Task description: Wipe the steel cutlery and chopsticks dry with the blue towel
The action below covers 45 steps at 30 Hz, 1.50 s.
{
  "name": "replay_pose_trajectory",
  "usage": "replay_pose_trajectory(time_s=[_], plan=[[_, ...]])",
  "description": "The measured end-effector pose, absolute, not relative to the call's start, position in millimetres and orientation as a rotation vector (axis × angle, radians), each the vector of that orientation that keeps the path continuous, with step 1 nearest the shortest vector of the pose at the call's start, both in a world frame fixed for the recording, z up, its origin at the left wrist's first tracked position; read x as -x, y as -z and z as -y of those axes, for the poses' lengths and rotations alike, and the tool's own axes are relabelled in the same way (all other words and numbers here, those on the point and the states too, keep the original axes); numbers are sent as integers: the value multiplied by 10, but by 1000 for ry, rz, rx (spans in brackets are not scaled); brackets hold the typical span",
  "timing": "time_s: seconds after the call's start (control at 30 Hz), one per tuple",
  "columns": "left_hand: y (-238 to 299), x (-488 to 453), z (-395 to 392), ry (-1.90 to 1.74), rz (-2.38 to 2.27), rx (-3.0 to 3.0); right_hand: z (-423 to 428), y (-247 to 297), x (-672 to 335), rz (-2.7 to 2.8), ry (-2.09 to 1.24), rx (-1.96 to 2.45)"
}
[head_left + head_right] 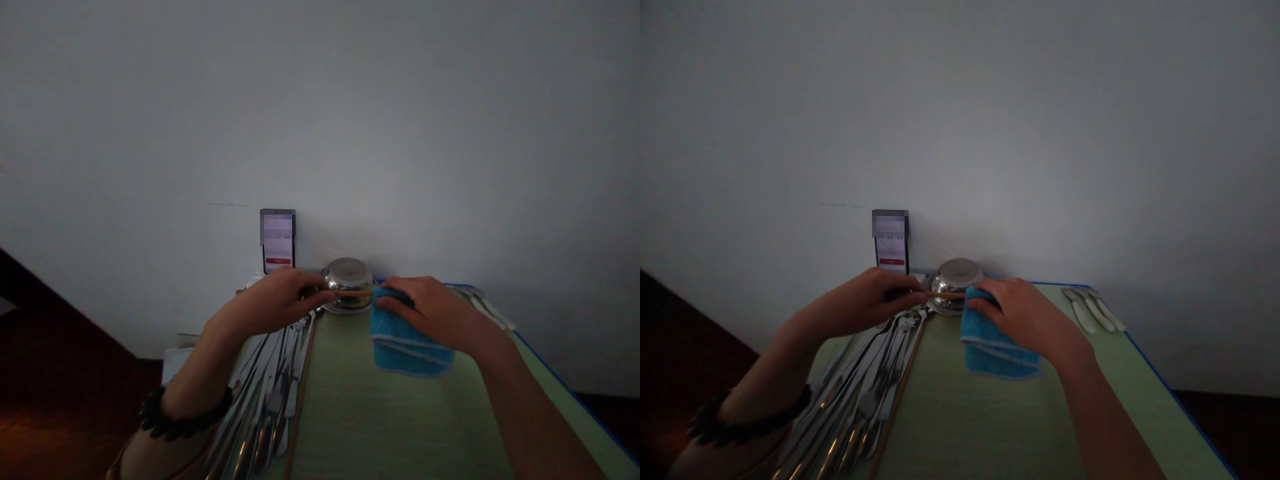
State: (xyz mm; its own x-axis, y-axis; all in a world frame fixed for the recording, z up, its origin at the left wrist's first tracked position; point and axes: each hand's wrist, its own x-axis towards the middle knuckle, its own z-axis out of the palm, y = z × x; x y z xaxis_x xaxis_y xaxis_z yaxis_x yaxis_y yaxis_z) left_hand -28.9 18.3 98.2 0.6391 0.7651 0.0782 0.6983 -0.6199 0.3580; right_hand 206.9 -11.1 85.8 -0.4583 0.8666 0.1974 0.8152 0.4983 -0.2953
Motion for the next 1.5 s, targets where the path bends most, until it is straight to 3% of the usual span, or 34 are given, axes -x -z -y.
replay_pose_trajectory(time_s=[0.23,1.5], plan=[[-997,53,-135,-334,-979,-2643,167,-917,-1924,2490,-256,1298],[-747,264,-277,-484,-1274,-2811,48,-774,-2106,2114,-152,1366]])
